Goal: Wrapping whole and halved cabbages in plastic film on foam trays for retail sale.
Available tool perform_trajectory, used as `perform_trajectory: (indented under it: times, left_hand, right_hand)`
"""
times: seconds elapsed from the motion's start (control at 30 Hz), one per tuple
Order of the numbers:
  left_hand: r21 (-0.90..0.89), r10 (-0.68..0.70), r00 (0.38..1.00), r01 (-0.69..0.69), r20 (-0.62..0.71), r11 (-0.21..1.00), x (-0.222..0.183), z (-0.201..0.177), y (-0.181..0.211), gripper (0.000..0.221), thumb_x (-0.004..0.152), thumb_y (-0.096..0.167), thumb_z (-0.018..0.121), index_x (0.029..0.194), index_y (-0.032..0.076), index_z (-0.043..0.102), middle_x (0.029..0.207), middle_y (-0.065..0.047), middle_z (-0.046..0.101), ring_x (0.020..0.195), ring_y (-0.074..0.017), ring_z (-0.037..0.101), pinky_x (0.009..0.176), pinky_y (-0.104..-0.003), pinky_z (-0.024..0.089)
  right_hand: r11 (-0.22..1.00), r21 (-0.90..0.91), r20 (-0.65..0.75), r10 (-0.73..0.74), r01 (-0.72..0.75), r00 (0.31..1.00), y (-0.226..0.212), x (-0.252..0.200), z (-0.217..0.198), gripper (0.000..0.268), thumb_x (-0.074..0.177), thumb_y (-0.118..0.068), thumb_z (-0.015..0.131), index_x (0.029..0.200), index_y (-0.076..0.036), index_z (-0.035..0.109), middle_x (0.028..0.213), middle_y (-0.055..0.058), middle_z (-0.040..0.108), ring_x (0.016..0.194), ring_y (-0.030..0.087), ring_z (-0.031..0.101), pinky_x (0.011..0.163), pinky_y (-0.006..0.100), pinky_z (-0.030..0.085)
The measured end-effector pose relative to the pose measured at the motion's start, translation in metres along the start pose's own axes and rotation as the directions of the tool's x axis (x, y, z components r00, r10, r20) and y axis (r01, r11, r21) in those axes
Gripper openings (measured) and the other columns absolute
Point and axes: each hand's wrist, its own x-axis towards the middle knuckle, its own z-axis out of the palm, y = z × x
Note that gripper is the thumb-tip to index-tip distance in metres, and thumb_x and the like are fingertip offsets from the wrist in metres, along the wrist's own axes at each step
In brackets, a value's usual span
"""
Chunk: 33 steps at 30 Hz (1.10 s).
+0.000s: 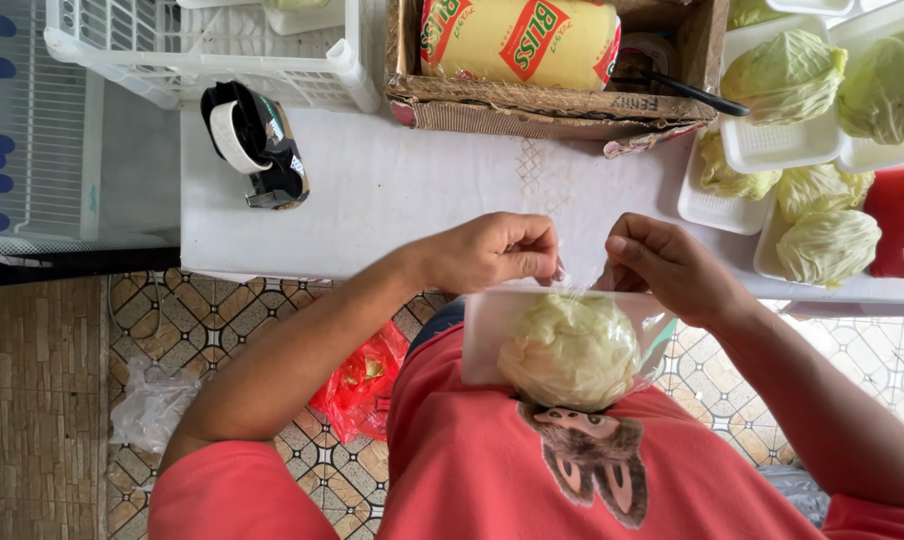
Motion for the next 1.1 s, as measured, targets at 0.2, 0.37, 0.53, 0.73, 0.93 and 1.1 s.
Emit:
perform_trajectory:
  times: [0.2,0.37,0.53,0.73,0.93,1.1]
  left_hand:
    - [-0.019,0.145,0.935,-0.160,-0.323,0.987,0.006,0.014,-0.033,0.015,0.108,0.022,0.054,0.099,0.011,0.057,0.072,-0.002,0.063,0.069,-0.0084,0.059,0.065,-0.023,0.052]
    - [0.030,0.069,0.932,-0.062,-0.355,0.998,0.018,-0.001,-0.036,0.015,0.106,0.021,0.052,0.097,0.010,0.057,0.062,-0.003,0.063,0.054,-0.0136,0.067,0.050,-0.022,0.053]
    - [0.053,-0.099,0.953,0.119,-0.287,0.991,0.036,-0.013,-0.040,0.013,0.101,0.020,0.060,0.094,0.009,0.060,0.057,-0.008,0.057,0.038,-0.0141,0.057,0.036,-0.018,0.041]
    - [0.075,-0.594,0.804,0.594,-0.032,0.801,0.051,-0.023,-0.099,0.014,0.091,0.016,0.066,0.092,0.005,0.075,0.059,-0.008,0.059,0.042,-0.0109,0.052,0.035,-0.021,0.033]
    - [-0.139,-0.560,0.733,0.646,0.386,0.750,0.034,-0.002,-0.100,0.017,0.094,0.019,0.070,0.107,0.009,0.075,0.089,-0.009,0.078,0.069,-0.0119,0.070,0.064,-0.023,0.056]
    - [-0.258,-0.426,0.787,0.569,0.448,0.781,0.025,0.004,-0.082,0.014,0.097,0.019,0.070,0.105,0.008,0.071,0.089,-0.004,0.076,0.071,-0.0084,0.069,0.065,-0.021,0.056]
  right_hand:
    - [0.997,0.042,-0.075,-0.054,0.058,0.996,0.010,-0.014,0.002,0.030,0.110,-0.023,0.054,0.090,-0.001,0.059,0.069,0.013,0.065,0.059,0.022,0.074,0.052,0.037,0.062]
    - [0.991,0.079,-0.128,-0.095,0.106,0.987,0.020,-0.018,0.003,0.033,0.112,-0.025,0.052,0.091,0.000,0.057,0.069,0.015,0.063,0.060,0.023,0.072,0.051,0.037,0.060]
    - [0.989,0.054,-0.196,-0.125,0.138,0.973,0.028,-0.025,0.000,0.034,0.112,-0.025,0.053,0.089,0.000,0.057,0.068,0.015,0.063,0.059,0.019,0.069,0.051,0.031,0.056]
    - [0.993,0.071,-0.196,-0.081,0.097,0.977,0.009,-0.026,0.015,0.035,0.110,-0.026,0.053,0.088,0.000,0.060,0.067,0.017,0.067,0.057,0.021,0.071,0.053,0.035,0.059]
    - [0.996,0.084,-0.113,-0.016,0.026,0.993,-0.027,-0.028,0.023,0.038,0.108,-0.025,0.057,0.084,0.003,0.064,0.064,0.016,0.067,0.053,0.016,0.063,0.049,0.024,0.048]
    - [0.991,0.117,0.055,0.063,-0.069,0.997,-0.013,-0.009,0.000,0.030,0.103,-0.021,0.063,0.084,0.002,0.066,0.069,0.014,0.070,0.056,0.012,0.063,0.049,0.020,0.044]
